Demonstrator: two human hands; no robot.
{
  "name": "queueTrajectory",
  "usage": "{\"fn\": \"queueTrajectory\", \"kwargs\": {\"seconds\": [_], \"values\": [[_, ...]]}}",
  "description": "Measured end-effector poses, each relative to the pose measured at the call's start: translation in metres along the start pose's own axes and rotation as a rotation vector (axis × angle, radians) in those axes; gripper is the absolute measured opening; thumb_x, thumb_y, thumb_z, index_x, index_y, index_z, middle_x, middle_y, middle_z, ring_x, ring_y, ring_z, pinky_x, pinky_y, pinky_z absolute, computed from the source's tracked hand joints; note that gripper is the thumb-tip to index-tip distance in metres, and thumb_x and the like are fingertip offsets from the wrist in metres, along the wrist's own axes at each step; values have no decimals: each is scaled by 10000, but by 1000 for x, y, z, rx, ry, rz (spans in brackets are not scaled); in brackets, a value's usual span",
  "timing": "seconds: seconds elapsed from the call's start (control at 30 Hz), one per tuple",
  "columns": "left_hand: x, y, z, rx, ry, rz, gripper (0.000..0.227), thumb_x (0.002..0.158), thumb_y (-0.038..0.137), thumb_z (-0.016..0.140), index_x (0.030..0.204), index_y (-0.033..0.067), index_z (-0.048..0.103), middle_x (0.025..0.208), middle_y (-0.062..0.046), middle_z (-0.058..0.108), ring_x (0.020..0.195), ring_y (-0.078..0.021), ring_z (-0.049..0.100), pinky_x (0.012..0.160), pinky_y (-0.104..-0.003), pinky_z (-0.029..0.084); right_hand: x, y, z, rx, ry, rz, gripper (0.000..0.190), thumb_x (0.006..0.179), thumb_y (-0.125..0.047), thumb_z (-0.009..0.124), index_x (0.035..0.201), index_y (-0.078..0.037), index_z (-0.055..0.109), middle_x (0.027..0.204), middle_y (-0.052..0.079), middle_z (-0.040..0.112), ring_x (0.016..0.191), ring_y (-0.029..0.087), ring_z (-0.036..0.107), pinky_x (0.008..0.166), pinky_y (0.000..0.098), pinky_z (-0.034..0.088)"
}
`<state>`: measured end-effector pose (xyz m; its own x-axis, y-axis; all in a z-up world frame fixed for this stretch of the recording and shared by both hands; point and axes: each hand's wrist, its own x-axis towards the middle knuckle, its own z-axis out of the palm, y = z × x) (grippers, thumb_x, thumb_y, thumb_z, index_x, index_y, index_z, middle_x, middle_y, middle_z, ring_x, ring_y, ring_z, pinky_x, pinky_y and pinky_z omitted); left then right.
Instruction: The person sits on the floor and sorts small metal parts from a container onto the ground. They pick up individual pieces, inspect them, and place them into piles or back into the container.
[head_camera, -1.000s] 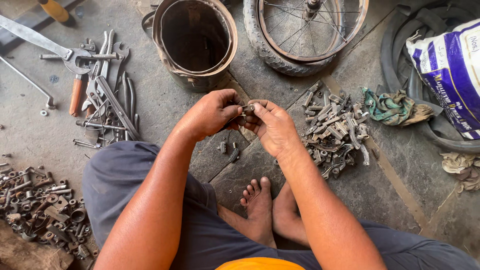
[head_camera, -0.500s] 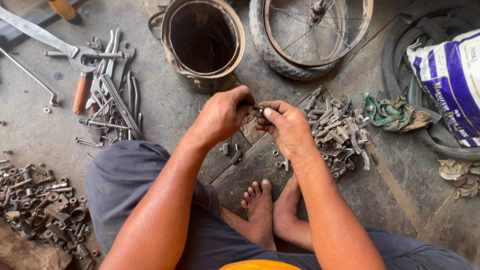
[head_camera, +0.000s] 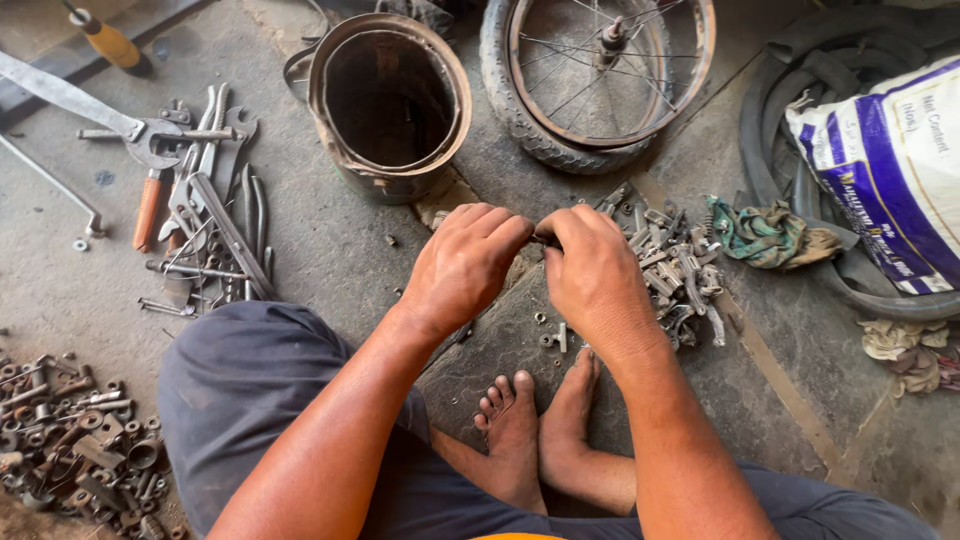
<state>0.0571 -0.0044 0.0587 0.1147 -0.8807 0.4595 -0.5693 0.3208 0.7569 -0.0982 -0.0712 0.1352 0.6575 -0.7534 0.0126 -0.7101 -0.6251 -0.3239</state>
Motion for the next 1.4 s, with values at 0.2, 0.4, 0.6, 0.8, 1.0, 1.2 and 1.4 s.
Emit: {"fn": "queueTrajectory", "kwargs": {"seconds": [0.2, 0.4, 0.6, 0.8, 1.0, 1.2, 1.4], "values": [[1, 9, 3, -164, 164, -108, 161, 937, 17, 697, 1082, 47, 636, 993, -118, 685, 929, -329, 663, 816, -411, 541, -1, 8, 4, 741, -52, 478, 227, 864, -21, 714, 1091, -30, 699, 965, 50, 727, 870, 120, 678, 814, 273, 566], [-6, 19, 9, -335, 142, -264, 172, 961, 33, 688, 1118, 34, 617, 923, -130, 702, 831, -301, 729, 706, -385, 576, -22, 8, 37, 1656, 134, 301, 241, 926, 19, 745, 1157, -20, 691, 1101, 47, 694, 1041, 149, 653, 1026, 304, 510], [-7, 21, 9, -346, 195, -261, 146, 967, 30, 693, 1092, 45, 620, 916, -130, 701, 805, -281, 749, 671, -371, 580, -26, 11, 50, 1856, 148, 319, 249, 912, 19, 758, 1141, -46, 688, 1163, 56, 696, 1068, 166, 670, 1060, 339, 513], [-1, 21, 3, -227, 220, -269, 154, 934, 47, 724, 1070, 54, 652, 915, -124, 704, 810, -313, 713, 681, -393, 561, -25, 12, 50, 1740, 151, 341, 258, 948, 30, 737, 1191, -30, 673, 1104, 66, 692, 1046, 153, 660, 1026, 322, 519], [0, 19, 3, -180, 145, -189, 246, 939, 64, 702, 1185, 55, 695, 916, -120, 704, 828, -319, 698, 716, -411, 557, -20, 15, 36, 1135, 188, 399, 213, 925, -40, 722, 1136, -18, 698, 1042, 46, 728, 963, 120, 677, 908, 277, 561], [-1, 8, 22, -712, -68, -661, 258, 963, 111, 668, 1205, 32, 711, 910, -41, 748, 765, -110, 702, 659, -290, 574, -2, 28, 15, 622, 74, 316, 182, 911, -87, 749, 1083, -31, 763, 975, 43, 772, 876, 117, 712, 800, 260, 573], [-10, -8, 40, -928, -64, -798, 261, 960, 76, 663, 1204, -2, 710, 868, -44, 717, 706, -92, 657, 629, -244, 581, -18, 50, 29, 522, 91, 270, 228, 921, -129, 761, 1144, -83, 755, 1009, 66, 771, 892, 146, 725, 785, 264, 580]]}}
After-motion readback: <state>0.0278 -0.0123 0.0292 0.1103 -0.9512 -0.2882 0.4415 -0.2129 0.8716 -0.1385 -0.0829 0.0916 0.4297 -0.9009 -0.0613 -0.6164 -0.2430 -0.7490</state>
